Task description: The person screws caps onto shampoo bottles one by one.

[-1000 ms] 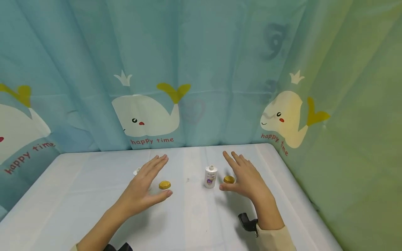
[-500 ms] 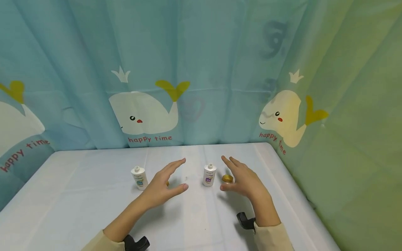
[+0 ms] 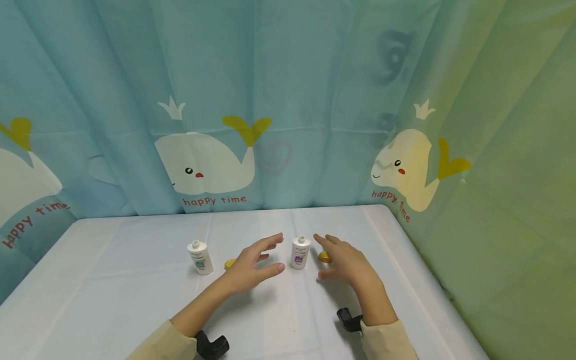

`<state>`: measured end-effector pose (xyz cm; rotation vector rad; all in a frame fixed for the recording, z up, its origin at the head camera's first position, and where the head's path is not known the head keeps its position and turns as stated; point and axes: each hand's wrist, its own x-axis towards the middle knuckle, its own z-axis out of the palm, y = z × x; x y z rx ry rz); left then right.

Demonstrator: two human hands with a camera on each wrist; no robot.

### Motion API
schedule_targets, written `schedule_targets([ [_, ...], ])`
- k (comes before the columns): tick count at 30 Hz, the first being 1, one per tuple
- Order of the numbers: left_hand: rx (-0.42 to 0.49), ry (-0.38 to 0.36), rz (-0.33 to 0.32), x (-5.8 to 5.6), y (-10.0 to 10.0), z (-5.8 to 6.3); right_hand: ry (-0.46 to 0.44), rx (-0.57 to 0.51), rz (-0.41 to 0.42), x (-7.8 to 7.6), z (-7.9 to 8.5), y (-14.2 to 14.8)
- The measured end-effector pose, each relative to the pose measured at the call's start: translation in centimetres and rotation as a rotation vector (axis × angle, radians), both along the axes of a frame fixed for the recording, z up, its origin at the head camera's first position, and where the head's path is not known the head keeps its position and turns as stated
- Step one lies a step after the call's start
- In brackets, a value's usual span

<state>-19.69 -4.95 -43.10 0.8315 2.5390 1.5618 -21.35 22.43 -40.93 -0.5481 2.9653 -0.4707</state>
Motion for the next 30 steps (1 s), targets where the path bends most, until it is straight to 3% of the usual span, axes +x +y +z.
schedule_targets([
  [6,0.010,-0.020,-0.011,-0.5,1.0,-0.6,0.025,0.032,0.013,0.3,0.0,-0.2],
  [17,0.056,-0.140,-0.007,-1.6,2.5,-1.4,-0.016,0.057,-0.005,0.0,0.1,-0.2],
  [25,0.082,-0.163,-0.025,-2.2,3.4,-1.7,-0.079,0.050,-0.029,-0.2,-0.4,-0.4],
  [30,0.121,-0.184,-0.018,-2.4,3.8,-1.9,-0.058,0.041,-0.019,-0.2,-0.6,-0.5],
])
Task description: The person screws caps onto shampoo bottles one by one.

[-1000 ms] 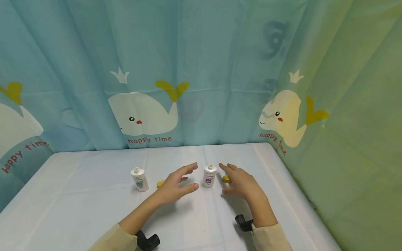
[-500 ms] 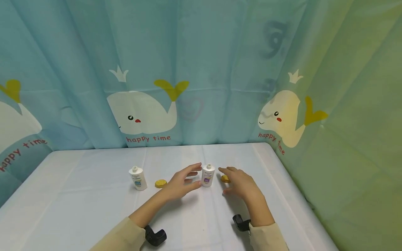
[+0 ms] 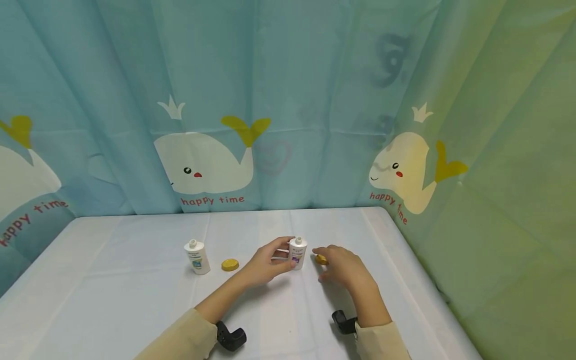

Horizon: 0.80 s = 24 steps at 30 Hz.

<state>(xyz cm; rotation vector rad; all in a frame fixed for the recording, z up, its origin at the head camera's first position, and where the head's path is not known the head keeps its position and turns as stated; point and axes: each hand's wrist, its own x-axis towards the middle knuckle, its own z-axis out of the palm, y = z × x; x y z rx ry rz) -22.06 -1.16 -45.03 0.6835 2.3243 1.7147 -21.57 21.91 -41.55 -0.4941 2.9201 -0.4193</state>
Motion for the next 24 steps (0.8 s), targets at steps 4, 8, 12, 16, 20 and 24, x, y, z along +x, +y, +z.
schedule_targets([
  [4,0.030,-0.018,0.031,-0.2,0.3,-0.4,0.041,-0.030,0.012,-0.1,-0.3,-0.1],
  [8,0.059,-0.014,0.053,-0.5,0.7,-0.8,0.075,-0.028,0.038,-0.2,-0.6,-0.1],
  [12,0.069,0.011,0.061,-0.7,1.3,-1.0,0.081,-0.024,0.038,-0.2,-0.5,0.1],
  [16,0.032,0.045,0.073,-0.8,1.7,-1.2,0.094,-0.034,0.029,-0.1,-0.4,0.1],
  [20,-0.001,0.072,0.086,-0.5,1.8,-1.2,0.102,-0.041,0.032,-0.1,-0.4,0.0],
  [24,-0.003,0.089,0.087,0.0,1.6,-0.8,0.127,-0.054,0.048,0.0,-0.2,-0.3],
])
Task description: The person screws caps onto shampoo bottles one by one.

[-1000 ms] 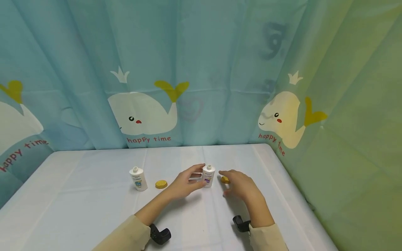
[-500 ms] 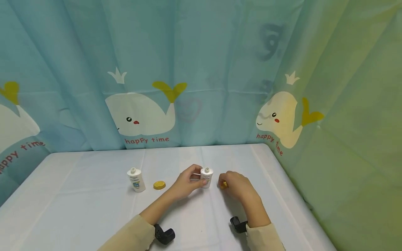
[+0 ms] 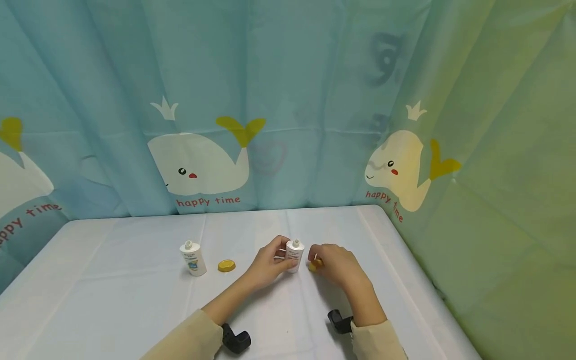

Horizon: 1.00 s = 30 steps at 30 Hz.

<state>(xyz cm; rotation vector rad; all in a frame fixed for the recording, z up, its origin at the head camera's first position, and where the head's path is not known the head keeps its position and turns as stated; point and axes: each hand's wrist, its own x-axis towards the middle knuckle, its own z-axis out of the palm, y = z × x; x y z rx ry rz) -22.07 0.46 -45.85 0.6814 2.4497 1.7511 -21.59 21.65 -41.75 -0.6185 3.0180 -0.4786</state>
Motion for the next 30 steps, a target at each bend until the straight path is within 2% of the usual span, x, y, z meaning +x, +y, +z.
schedule_targets([
  [8,-0.004,0.016,-0.013,1.0,-1.7,0.7,0.071,-0.077,0.088,0.2,0.9,-0.7],
  [16,0.075,0.003,0.000,2.1,-4.1,1.5,0.138,-0.147,0.177,0.5,1.9,-1.0],
  [24,0.111,-0.034,0.025,3.1,-6.1,1.9,0.295,-0.224,0.195,1.6,2.9,-2.1],
  [30,0.063,-0.016,0.005,3.1,-6.9,2.8,0.380,-0.377,0.235,2.7,4.4,-2.7],
])
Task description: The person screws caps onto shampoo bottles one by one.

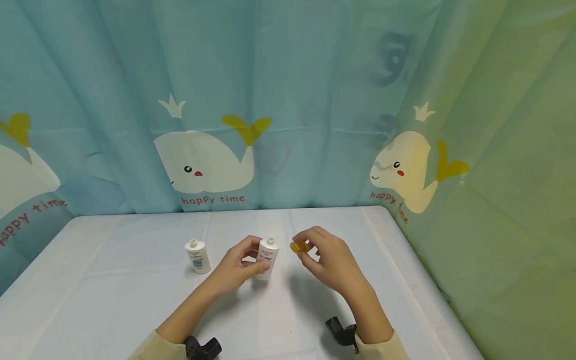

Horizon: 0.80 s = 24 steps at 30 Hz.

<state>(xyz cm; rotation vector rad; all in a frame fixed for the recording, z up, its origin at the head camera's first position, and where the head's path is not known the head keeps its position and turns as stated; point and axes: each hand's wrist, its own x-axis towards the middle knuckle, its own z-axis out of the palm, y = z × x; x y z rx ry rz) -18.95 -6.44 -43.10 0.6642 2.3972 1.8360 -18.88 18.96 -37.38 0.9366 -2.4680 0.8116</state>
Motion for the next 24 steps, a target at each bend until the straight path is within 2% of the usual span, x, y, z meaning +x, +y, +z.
schedule_targets([
  [4,-0.042,0.009,-0.021,0.1,0.1,0.5,0.021,-0.131,0.061,0.6,0.7,-0.4],
  [9,-0.067,0.026,-0.047,0.4,0.4,0.9,0.010,-0.213,0.110,1.0,1.0,-0.9],
  [18,-0.121,0.094,-0.083,0.6,0.4,0.9,-0.032,-0.211,0.142,1.2,1.1,-1.6],
  [24,-0.118,0.095,-0.105,0.8,0.5,1.1,-0.039,-0.209,0.165,1.2,0.8,-1.8],
])
